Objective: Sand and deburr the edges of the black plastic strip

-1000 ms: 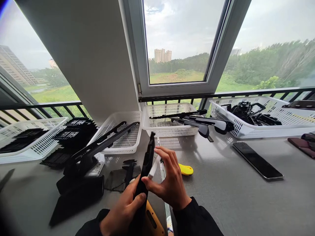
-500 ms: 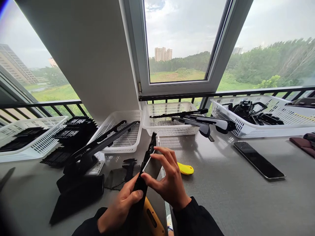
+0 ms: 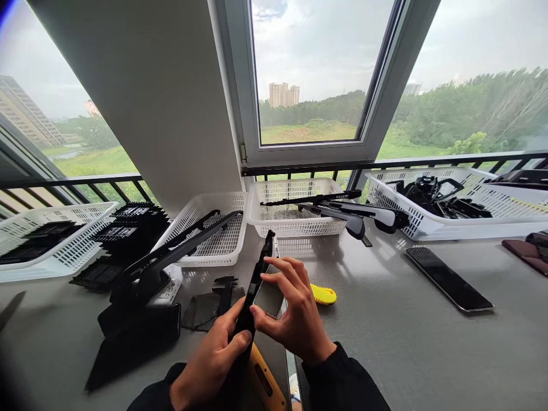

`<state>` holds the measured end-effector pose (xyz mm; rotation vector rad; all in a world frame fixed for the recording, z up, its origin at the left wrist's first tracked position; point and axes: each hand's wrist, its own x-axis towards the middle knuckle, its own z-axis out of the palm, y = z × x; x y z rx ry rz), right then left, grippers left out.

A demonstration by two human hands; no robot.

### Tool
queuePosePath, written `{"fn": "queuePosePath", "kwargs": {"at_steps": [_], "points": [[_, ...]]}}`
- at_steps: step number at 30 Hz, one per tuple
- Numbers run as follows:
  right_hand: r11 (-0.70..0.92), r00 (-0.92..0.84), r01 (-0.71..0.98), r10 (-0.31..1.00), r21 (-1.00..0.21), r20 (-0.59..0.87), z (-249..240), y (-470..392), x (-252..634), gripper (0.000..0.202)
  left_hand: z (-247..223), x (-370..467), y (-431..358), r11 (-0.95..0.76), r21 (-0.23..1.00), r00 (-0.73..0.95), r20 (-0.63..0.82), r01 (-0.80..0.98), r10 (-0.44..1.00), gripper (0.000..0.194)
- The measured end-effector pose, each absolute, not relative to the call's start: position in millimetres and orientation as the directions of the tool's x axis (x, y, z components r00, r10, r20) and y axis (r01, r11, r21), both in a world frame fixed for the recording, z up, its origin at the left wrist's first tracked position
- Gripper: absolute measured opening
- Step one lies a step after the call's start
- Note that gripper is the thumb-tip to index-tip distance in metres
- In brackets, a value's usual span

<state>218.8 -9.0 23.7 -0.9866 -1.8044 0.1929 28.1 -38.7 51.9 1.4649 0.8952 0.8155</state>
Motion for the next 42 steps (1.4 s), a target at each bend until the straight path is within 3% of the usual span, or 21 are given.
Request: {"fn": "queuePosePath", "kwargs": {"at_steps": [4, 9, 13, 21, 28, 33, 39, 42], "points": [[0.664, -0.189, 0.535, 0.696, -0.522, 0.692, 22.3, -9.7, 216.8, 0.043, 47.9, 28.1, -38.4, -0.082, 0.981, 0.424, 0.0, 0.175, 0.906, 0.049], [0.66, -0.168, 0.531, 0.697, -0.532, 0.697, 24.2, -8.6, 217.5, 0.075, 48.8, 22.4, -36.2, -0.097, 0.937, 0.415, -0.056, 0.337, 0.908, 0.056], [0.717, -0.257, 0.496, 0.659, -0.49, 0.706, 24.7, -10.6, 213.2, 0.087, 54.5, 20.6, -34.5, -0.099, 0.949, 0.404, -0.032, 0.299, 0.914, 0.056], [0.625, -0.155, 0.553, 0.727, -0.552, 0.668, 19.6, -7.6, 215.6, 0.09, 50.9, 19.8, -35.4, -0.087, 0.927, 0.377, -0.061, 0.366, 0.924, 0.059], [0.726, -0.196, 0.423, 0.658, -0.543, 0.727, 22.4, -13.6, 209.4, 0.078, 59.0, 22.9, -33.0, -0.037, 0.995, 0.47, -0.01, 0.09, 0.882, 0.046], [0.681, -0.104, 0.483, 0.669, -0.551, 0.736, 23.4, -10.9, 214.2, 0.069, 47.7, 18.4, -33.2, 0.097, 0.995, 0.53, -0.102, 0.038, 0.842, 0.032], [0.719, -0.097, 0.447, 0.631, -0.533, 0.77, 25.5, -14.6, 209.0, 0.064, 26.0, 10.9, -30.1, 0.232, 0.967, 0.578, -0.133, -0.1, 0.805, 0.047], [0.71, -0.085, 0.455, 0.636, -0.538, 0.767, 25.0, -13.8, 209.6, 0.064, 25.8, 13.2, -34.1, 0.318, 0.939, 0.592, -0.182, -0.133, 0.785, 0.045]]}}
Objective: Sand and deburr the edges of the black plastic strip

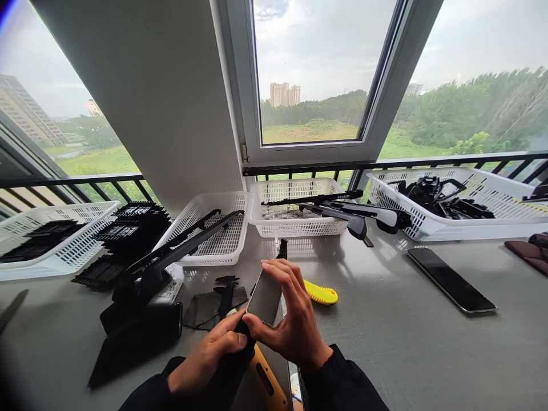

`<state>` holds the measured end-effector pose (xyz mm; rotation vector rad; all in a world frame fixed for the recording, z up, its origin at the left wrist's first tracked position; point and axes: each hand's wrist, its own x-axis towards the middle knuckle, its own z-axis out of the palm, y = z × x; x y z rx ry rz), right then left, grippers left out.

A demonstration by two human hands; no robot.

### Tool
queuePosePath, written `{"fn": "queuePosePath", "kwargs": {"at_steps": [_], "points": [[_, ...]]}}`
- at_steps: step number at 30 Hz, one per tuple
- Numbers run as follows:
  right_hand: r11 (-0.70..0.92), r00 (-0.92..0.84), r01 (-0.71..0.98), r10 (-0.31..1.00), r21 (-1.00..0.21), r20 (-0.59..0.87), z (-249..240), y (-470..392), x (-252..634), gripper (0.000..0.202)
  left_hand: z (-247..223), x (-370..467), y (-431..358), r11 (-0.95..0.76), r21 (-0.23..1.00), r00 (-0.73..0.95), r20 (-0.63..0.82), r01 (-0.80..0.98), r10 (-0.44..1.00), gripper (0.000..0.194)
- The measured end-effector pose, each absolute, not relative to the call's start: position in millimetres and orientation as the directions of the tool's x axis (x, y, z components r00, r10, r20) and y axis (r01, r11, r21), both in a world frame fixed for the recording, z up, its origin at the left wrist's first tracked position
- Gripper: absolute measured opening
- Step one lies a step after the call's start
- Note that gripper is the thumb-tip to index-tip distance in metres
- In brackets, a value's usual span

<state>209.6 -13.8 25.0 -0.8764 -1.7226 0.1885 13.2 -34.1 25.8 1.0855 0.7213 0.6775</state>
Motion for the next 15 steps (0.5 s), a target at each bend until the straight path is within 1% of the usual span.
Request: {"fn": "queuePosePath", "kwargs": {"at_steps": [2, 4, 7, 10, 12, 15], "points": [[0.683, -0.051, 0.48, 0.648, -0.551, 0.76, 24.4, -12.8, 210.4, 0.064, 30.9, 15.4, -38.3, 0.371, 0.92, 0.584, -0.235, -0.124, 0.777, 0.039], [0.664, -0.022, 0.493, 0.655, -0.562, 0.755, 23.9, -12.9, 209.7, 0.06, 37.5, 17.0, -41.7, 0.383, 0.918, 0.56, -0.264, -0.104, 0.785, 0.035], [0.694, -0.047, 0.459, 0.643, -0.555, 0.765, 23.6, -15.3, 206.1, 0.058, 43.8, 18.2, -43.2, 0.329, 0.938, 0.522, -0.23, -0.104, 0.821, 0.034], [0.733, -0.098, 0.413, 0.625, -0.54, 0.774, 23.6, -16.1, 205.0, 0.061, 42.0, 18.4, -41.9, 0.281, 0.954, 0.517, -0.189, -0.106, 0.835, 0.032], [0.722, -0.086, 0.426, 0.632, -0.545, 0.77, 23.3, -14.4, 207.2, 0.061, 38.3, 18.3, -41.2, 0.284, 0.953, 0.54, -0.184, -0.107, 0.821, 0.031], [0.677, -0.031, 0.477, 0.65, -0.56, 0.76, 23.0, -11.4, 211.1, 0.059, 33.5, 17.6, -41.2, 0.31, 0.946, 0.583, -0.197, -0.099, 0.788, 0.036]]}}
